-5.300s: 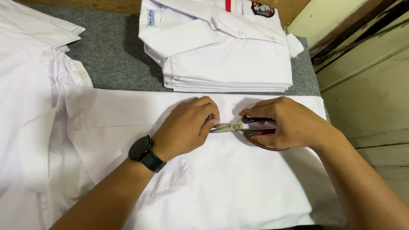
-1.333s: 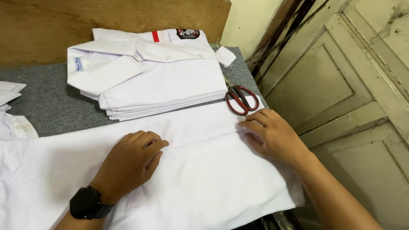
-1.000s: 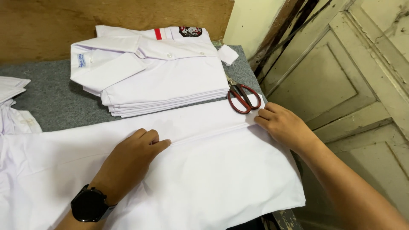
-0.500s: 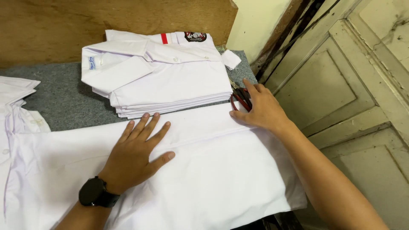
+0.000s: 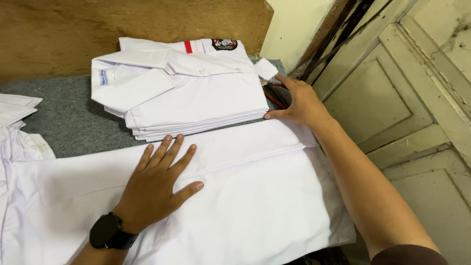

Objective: Trimming loose threads with scissors and folding white shirts into a neat stack.

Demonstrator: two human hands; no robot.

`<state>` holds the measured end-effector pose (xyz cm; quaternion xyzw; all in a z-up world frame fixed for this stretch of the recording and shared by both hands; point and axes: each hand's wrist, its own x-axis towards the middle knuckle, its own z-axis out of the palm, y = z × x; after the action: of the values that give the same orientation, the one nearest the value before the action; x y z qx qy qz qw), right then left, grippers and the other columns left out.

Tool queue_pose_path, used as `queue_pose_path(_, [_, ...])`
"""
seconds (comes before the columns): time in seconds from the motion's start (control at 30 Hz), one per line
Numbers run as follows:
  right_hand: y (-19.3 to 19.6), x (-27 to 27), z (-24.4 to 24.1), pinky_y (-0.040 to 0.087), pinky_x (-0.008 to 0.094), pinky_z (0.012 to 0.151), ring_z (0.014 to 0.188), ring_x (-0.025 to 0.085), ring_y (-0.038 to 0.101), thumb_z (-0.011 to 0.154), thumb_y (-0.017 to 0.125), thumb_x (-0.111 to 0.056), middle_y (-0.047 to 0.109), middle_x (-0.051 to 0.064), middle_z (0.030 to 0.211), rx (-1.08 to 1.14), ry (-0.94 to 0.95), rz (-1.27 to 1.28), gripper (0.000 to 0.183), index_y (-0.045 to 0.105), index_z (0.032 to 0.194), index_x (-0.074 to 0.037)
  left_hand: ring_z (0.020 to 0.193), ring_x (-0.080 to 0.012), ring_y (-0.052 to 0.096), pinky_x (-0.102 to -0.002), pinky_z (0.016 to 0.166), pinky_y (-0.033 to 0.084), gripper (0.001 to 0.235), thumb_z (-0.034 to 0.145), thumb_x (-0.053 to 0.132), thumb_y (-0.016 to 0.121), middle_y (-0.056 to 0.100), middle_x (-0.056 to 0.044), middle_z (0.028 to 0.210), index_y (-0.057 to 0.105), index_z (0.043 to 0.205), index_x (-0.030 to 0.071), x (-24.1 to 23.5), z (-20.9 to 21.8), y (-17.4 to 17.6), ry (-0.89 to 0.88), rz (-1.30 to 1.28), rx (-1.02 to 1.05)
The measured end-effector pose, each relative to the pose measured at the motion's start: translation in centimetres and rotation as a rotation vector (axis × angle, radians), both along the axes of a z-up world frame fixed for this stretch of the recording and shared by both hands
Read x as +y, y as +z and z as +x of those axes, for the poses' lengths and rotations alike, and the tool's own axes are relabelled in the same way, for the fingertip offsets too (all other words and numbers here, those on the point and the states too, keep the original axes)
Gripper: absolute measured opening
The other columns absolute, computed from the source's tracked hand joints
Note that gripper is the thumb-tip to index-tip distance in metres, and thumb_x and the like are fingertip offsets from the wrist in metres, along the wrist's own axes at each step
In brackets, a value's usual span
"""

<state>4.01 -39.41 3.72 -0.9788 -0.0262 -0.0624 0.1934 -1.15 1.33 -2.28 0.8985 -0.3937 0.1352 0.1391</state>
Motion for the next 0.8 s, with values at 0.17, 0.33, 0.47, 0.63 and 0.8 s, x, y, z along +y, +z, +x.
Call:
queue_pose_path(0.17, [-0.2,-1.4,-1.2,0.042,0.048,0.107,0.133,0.036,0.050,0.083,0.076,-0.044,0.054,0.019,0.144,-0.016,-0.086,0.046,0.080,0.048,0.150,-0.008,0.154,-0.0309,0.026,-0.052,0.120,0.018,0.080,0.093,0.069,0.050,0.032,-0.011,0.166,0.040,0.158,0.022,0.0,0.1,0.0,-0.001,0.028,0.045])
queue_pose_path(0.33, [-2.9,-3.3,-5.0,0.039,0.046,0.066,0.078,0.031,0.053,0.110,0.049,-0.039,0.058,0.013,0.084,-0.022,-0.442,-0.017,0.041,0.048,0.087,-0.004,0.154,-0.0304,0.025,-0.050,0.121,0.017,0.081,0.093,0.070,0.048,0.032,-0.011,0.167,0.039,0.158,0.022,0.1,0.2,-0.3,-0.002,0.044,0.005])
queue_pose_path(0.47, [-1.2,-0.7,-8.1,0.044,0.047,0.068,0.082,0.036,0.064,0.101,0.043,-0.062,0.069,0.014,0.088,0.298,-0.628,-0.013,0.059,0.060,0.095,-0.006,0.155,-0.0284,0.022,-0.048,0.122,0.014,0.082,0.094,0.071,0.047,0.029,-0.009,0.168,0.036,0.160,0.025,0.2,0.2,-0.6,0.006,0.046,0.011])
queue_pose_path(0.63, [-0.8,0.3,-12.1,0.048,0.055,0.090,0.112,0.041,0.054,0.102,0.052,-0.044,0.060,0.018,0.122,-0.010,-0.489,-0.174,0.045,0.057,0.130,-0.009,0.155,-0.0289,0.023,-0.048,0.123,0.015,0.082,0.094,0.071,0.045,0.029,-0.009,0.168,0.036,0.160,0.024,0.1,0.3,-0.7,0.000,0.053,-0.008])
queue_pose_path(0.8, [-0.5,-0.9,-13.9,0.054,0.041,0.088,0.104,0.028,0.060,0.086,0.073,-0.014,0.065,0.010,0.115,-0.139,0.179,-0.158,0.025,0.071,0.110,-0.007,0.155,-0.0301,0.026,-0.048,0.123,0.016,0.082,0.093,0.070,0.047,0.032,-0.010,0.167,0.037,0.160,0.025,0.1,0.3,-0.7,-0.001,0.031,-0.013])
